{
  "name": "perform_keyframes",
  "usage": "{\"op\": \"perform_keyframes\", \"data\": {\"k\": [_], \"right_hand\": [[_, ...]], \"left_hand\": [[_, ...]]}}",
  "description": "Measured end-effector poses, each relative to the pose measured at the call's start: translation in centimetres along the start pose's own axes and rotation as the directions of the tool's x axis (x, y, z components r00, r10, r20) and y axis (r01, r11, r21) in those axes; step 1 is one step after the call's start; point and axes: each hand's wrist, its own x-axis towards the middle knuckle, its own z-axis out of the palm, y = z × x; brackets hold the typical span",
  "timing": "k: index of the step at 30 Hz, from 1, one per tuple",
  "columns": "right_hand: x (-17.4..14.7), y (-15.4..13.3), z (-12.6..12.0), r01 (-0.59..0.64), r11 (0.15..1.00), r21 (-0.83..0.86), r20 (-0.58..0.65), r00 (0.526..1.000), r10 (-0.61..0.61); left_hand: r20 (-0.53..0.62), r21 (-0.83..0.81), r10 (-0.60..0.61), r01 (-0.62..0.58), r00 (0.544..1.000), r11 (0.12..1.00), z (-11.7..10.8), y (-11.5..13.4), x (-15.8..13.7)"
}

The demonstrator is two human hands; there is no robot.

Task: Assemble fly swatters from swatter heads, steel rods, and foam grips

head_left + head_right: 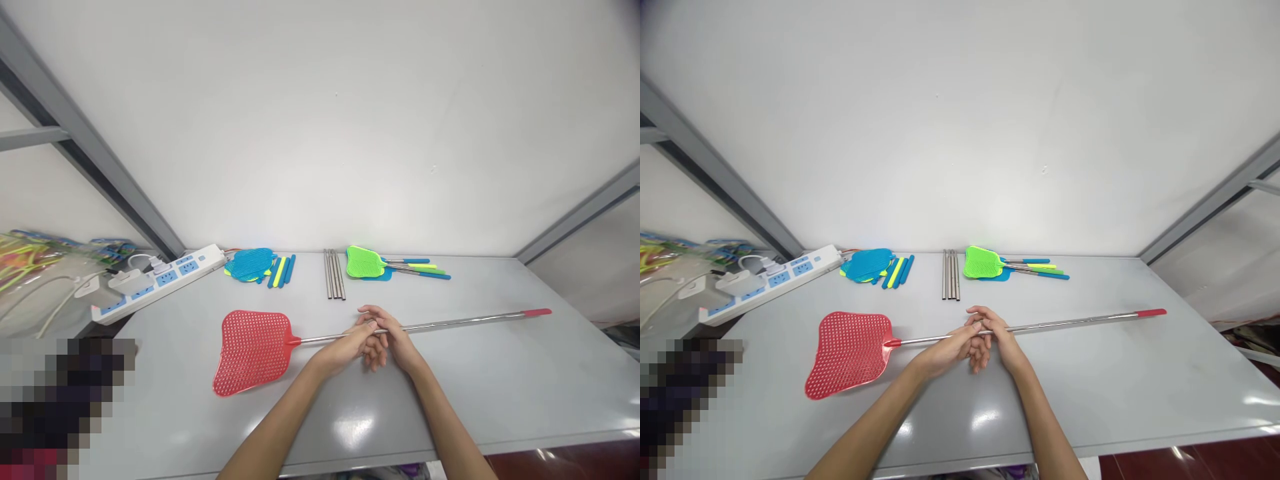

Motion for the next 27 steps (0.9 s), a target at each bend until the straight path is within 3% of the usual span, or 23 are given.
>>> {"op": "perform_keyframes", "data": {"k": [4, 9, 27], "right_hand": [[-0.3, -0.1, 0.2, -0.094, 0.989, 0.112, 0.099, 0.992, 0.083], [-0.4, -0.3, 0.4, -0.059, 0.987, 0.151, 0.124, 0.991, 0.041], [-0.7, 0.0, 1.5, 0.016, 0.997, 0.074, 0.072, 0.997, -0.021]], "left_hand": [[0.054, -0.063, -0.037, 0.040, 0.998, 0.997, -0.2, 0.0, -0.1], [0.128, -0.076, -0.150, 0.161, 0.980, 0.984, -0.4, 0.0, -0.3], [0.201, -0.124, -0.137, 0.164, 0.970, 0.979, -0.2, -0.5, 0.1]]}}
